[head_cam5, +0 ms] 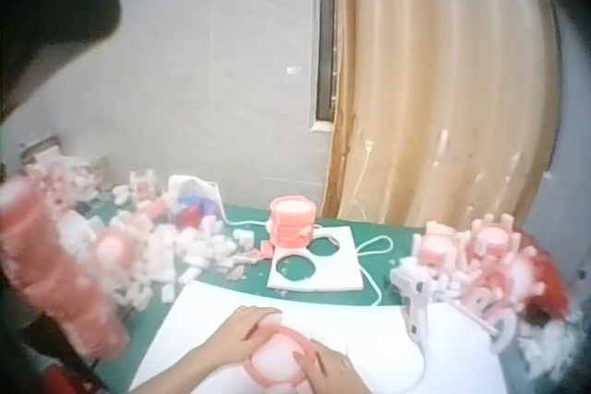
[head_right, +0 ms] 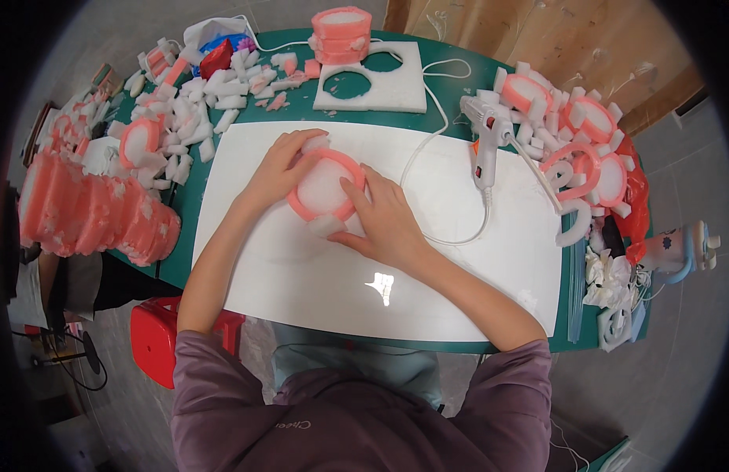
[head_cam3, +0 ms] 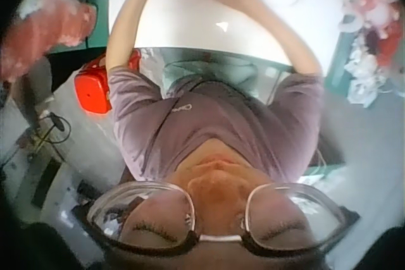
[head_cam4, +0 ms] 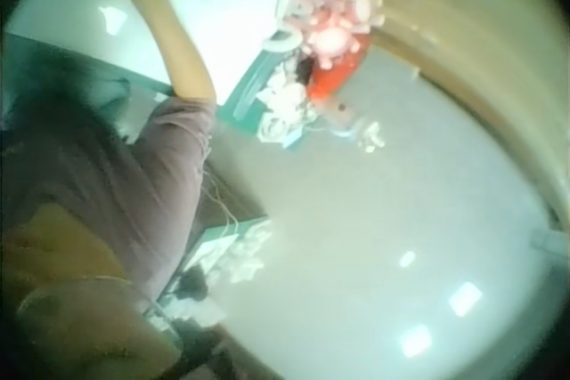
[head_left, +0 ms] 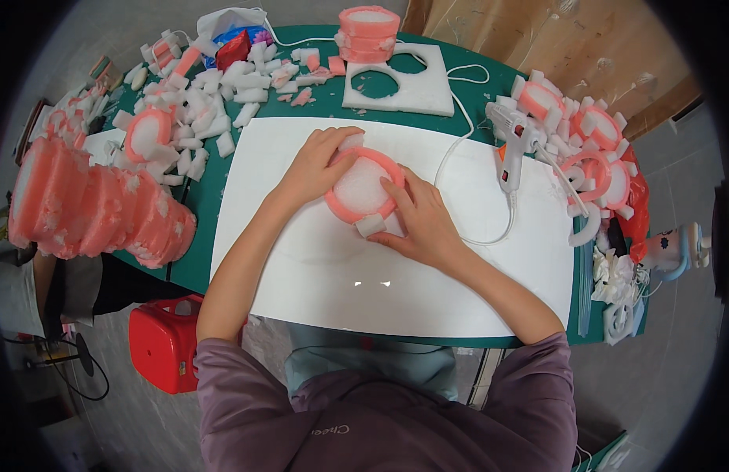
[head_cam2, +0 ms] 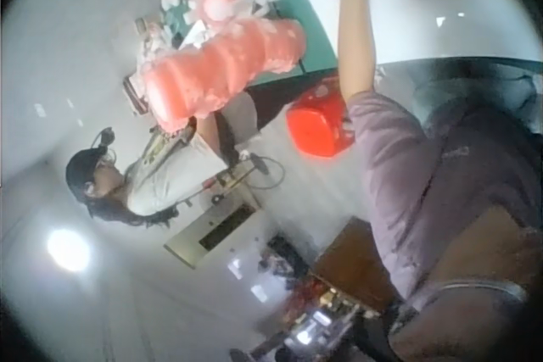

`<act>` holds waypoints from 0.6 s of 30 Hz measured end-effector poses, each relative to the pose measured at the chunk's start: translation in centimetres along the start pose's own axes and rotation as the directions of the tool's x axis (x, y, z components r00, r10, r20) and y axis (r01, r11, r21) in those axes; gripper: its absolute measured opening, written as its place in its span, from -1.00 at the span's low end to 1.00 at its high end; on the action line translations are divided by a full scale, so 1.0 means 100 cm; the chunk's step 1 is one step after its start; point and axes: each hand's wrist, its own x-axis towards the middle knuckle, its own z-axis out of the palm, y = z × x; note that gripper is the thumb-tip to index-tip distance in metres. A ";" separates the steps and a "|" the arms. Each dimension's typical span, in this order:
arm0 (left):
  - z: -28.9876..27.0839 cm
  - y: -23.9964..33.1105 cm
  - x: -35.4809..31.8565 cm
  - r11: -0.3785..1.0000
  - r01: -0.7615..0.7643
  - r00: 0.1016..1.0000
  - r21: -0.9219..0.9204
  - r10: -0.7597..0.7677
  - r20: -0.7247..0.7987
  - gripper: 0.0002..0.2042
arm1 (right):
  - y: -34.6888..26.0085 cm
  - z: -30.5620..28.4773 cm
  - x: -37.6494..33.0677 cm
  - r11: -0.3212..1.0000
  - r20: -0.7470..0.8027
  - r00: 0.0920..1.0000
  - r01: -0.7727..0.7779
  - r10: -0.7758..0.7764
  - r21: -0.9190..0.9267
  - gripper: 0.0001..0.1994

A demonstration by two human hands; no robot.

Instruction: Gluing pieces of pink foam together using a hot glue gun to assemble an object.

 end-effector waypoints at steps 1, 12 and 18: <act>0.000 0.000 0.000 1.000 -0.001 1.000 0.001 0.001 0.000 -0.66 | 0.000 0.000 0.000 1.000 -0.002 1.000 0.003 -0.003 -0.001 -0.26; 0.000 0.002 0.000 1.000 -0.006 1.000 0.023 0.006 -0.006 -0.66 | 0.001 0.001 0.000 1.000 -0.013 1.000 0.019 -0.019 0.007 -0.25; 0.000 0.002 0.000 1.000 -0.020 1.000 0.024 0.020 -0.012 -0.66 | 0.001 0.001 0.000 1.000 -0.012 1.000 0.018 -0.018 -0.002 -0.25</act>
